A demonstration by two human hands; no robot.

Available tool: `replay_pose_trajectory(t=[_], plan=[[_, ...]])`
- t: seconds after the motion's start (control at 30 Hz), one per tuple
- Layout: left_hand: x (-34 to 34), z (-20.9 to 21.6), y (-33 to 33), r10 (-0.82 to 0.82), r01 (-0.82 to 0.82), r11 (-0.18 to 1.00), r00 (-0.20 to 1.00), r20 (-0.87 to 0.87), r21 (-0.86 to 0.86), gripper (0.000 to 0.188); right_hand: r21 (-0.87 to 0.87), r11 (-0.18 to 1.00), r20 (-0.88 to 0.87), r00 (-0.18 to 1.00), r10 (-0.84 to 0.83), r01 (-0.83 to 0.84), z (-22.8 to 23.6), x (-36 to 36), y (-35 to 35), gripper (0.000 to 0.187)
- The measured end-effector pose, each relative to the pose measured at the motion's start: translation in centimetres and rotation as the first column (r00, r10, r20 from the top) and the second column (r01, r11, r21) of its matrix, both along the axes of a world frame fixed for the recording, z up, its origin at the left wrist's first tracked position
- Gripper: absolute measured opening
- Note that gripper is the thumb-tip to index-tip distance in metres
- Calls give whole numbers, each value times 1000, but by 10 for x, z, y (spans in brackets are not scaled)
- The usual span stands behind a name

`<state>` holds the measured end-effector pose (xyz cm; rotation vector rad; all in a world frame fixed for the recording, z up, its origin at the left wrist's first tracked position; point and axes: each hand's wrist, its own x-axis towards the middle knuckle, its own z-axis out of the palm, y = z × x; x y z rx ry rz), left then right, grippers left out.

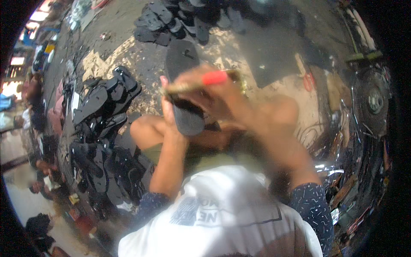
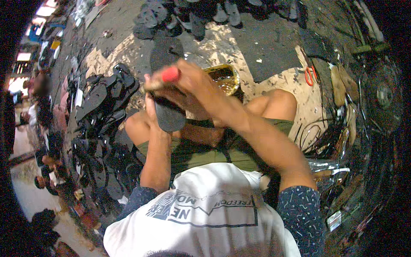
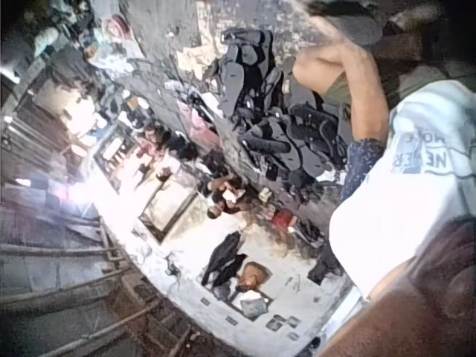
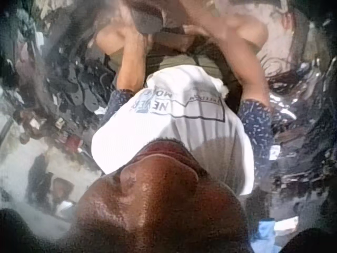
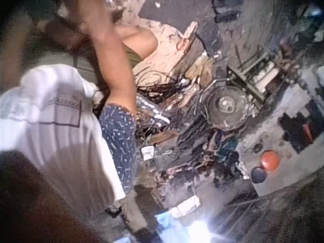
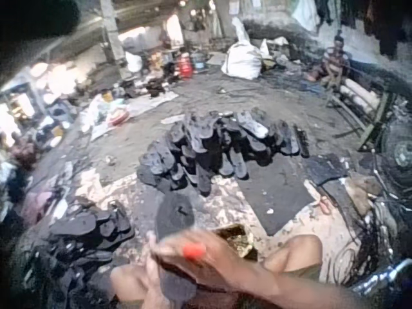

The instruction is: The person sits on the floor and scrubs black sandals with a brush, repeatedly dipping the brush into a small container of liquid. The person handles multiple sandals one at a time, scrubbing the soles and uppers, then placing them aside.

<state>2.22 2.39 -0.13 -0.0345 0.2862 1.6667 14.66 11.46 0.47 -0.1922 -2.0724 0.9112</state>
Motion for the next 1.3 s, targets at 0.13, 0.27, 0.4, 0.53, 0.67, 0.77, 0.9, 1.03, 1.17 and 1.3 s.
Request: replay_pose_trajectory(t=[0.13, 0.27, 0.4, 0.53, 0.67, 0.77, 0.9, 1.03, 1.17, 1.3], plan=[[-1, 10, 7, -162, 163, 984, 987, -9, 74, 55, -36, 994, 42, 994, 105, -103, 31, 10, -1, 19], [-3, -26, 40, -237, 185, 958, 942, -239, -221, 66, -263, 963, 65, 995, 74, -54, 15, 50, -33, 23], [38, -34, 136, -337, 301, 939, 896, -289, -165, 64, -614, 770, 92, 985, -148, 173, 78, 100, -19, 21], [30, -76, 236, -217, -25, 906, 830, -513, -424, 69, -489, 810, 71, 941, -332, 322, 87, 115, -1, 25], [-17, -94, 218, -41, -254, 946, 519, -854, -200, 53, -490, 667, 174, 813, -556, 561, 68, 122, 8, 24], [-69, -56, 151, -24, -384, 919, 171, -985, -89, 41, -740, 418, 206, 770, -603, 526, 37, 131, 17, 26], [-247, -65, 42, -92, -653, 682, -524, -847, 329, 41, -544, 592, 224, 783, -580, 595, 22, 120, 26, 34], [-381, -50, -79, -802, -781, 588, -597, 24, 211, 53, -544, 557, 301, 766, -568, 627, 14, 121, 32, 34], [-442, -77, -130, -607, -650, 760, -700, 375, 17, 51, -588, 501, 429, 770, -472, 635, 7, 115, 38, 37], [-372, -9, -130, -475, -550, 826, -798, -371, 126, 34, -356, 808, 722, 687, -80, 469, -38, 65, 54, 36]])
